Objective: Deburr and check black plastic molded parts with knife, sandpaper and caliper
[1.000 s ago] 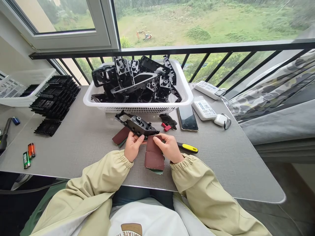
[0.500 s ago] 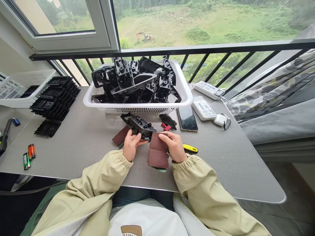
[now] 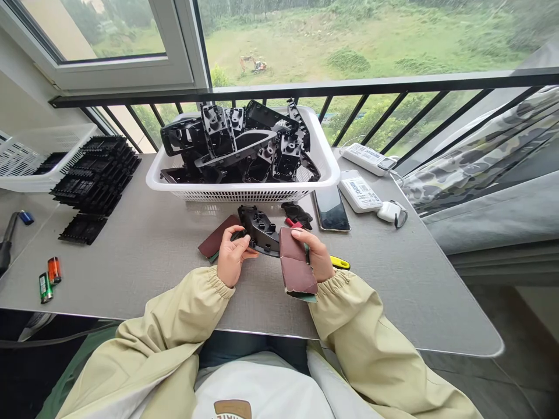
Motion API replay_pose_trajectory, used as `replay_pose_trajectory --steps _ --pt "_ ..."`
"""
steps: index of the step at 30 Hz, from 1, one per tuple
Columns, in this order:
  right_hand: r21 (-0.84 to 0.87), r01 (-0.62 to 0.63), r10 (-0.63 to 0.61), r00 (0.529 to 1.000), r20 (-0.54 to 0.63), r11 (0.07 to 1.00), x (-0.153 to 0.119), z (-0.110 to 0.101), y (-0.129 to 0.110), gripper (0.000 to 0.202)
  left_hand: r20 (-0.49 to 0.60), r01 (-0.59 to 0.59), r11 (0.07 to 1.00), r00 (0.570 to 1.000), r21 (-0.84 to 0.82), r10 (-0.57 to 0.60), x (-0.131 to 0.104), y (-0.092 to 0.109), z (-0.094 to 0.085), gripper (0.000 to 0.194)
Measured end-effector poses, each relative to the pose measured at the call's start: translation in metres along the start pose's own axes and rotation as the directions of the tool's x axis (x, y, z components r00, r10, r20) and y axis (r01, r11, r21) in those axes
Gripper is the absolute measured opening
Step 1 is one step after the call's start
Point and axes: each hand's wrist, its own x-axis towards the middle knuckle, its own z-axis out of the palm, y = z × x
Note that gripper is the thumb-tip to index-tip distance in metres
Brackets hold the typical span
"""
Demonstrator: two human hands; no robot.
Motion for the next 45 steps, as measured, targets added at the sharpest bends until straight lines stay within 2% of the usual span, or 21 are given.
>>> replay_pose_trajectory --steps 2,6,12,18,25,31,38,45 --pt "0.019 0.022 -0.022 1.000 0.021 1.000 -0.001 0.005 0.001 0.029 0.014 -0.004 1.000 1.000 -0.009 0.004 -0.002 0.000 0.002 0.049" --pt "-0.030 0.075 -0.073 0.995 0.071 0.997 -0.003 0.011 0.002 0.029 0.028 -0.028 1.000 0.999 0.008 0.028 -0.004 -0.002 0.004 0.053" --pt "-0.038 0.038 -0.033 0.992 0.121 0.999 -0.008 0.016 -0.001 0.028 0.009 -0.043 0.999 0.999 0.033 0.043 -0.004 -0.005 0.004 0.046" --pt "-0.027 0.043 -0.038 0.987 0.156 0.999 -0.009 0.018 0.004 0.031 0.091 0.002 0.999 0.996 0.041 -0.006 -0.006 -0.005 0.003 0.058" --pt "-0.038 0.118 -0.110 0.978 0.175 0.992 -0.011 0.012 0.006 0.026 0.075 -0.089 0.994 0.994 0.055 0.085 -0.008 -0.007 0.002 0.051" --pt "-0.200 0.284 -0.243 0.948 0.207 0.938 -0.010 0.005 0.000 0.022 -0.016 -0.230 0.958 0.972 0.170 0.236 -0.013 -0.009 0.005 0.048" --pt "-0.416 0.376 -0.269 0.918 0.293 0.828 -0.013 0.010 0.003 0.031 -0.035 -0.287 0.923 0.951 0.257 0.306 -0.013 -0.015 0.004 0.042" --pt "-0.551 0.306 -0.140 0.936 0.323 0.776 -0.013 0.009 0.003 0.036 -0.006 -0.301 0.898 0.947 0.321 0.320 -0.011 -0.018 0.003 0.038"
